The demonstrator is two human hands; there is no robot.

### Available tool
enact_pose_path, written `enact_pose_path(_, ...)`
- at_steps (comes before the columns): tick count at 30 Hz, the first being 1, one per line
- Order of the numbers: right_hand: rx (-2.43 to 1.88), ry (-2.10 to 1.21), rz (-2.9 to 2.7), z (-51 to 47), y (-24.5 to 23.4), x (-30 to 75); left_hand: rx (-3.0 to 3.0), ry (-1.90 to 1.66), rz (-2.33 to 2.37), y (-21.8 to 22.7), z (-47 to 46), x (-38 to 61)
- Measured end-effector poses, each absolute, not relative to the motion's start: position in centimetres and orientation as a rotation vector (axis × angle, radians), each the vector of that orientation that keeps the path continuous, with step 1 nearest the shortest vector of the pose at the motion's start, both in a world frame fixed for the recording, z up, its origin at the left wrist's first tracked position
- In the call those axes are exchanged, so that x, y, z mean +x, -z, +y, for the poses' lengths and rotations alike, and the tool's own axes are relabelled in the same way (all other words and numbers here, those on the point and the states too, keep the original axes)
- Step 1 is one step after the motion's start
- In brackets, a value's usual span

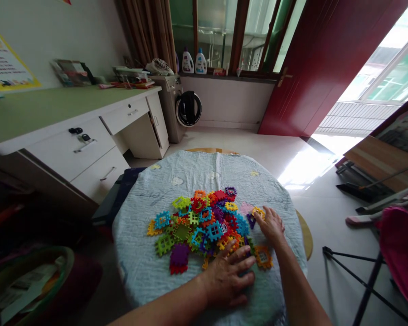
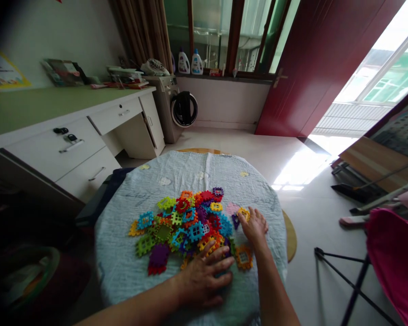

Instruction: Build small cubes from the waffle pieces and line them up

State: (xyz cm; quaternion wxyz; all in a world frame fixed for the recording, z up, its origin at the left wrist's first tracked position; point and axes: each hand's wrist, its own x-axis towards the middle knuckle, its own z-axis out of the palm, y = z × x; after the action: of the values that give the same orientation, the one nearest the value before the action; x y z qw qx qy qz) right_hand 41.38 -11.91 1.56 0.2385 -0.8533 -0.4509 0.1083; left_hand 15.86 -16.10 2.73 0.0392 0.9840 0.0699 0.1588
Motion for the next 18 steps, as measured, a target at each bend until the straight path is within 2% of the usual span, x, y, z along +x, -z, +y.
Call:
enact_pose_path(6, -2.048, -0.383, -1.403, -12.3, -0.2, 35.6, 3.038, -0.570, 0.501, -1.7, -15.4, 15.6)
enact_pose_path(12, -1.672, -0.570, -1.285, -12.1, -2.7, 31.5, 2.948, -0.670, 0.692, -2.5, -14.7, 12.9)
enact_pose_path(18, -1.337, -0.763, -1.580, -11.8, -6.0, 29.2, 2.868, -0.723, 0.850, -3.7, -14.5, 9.7)
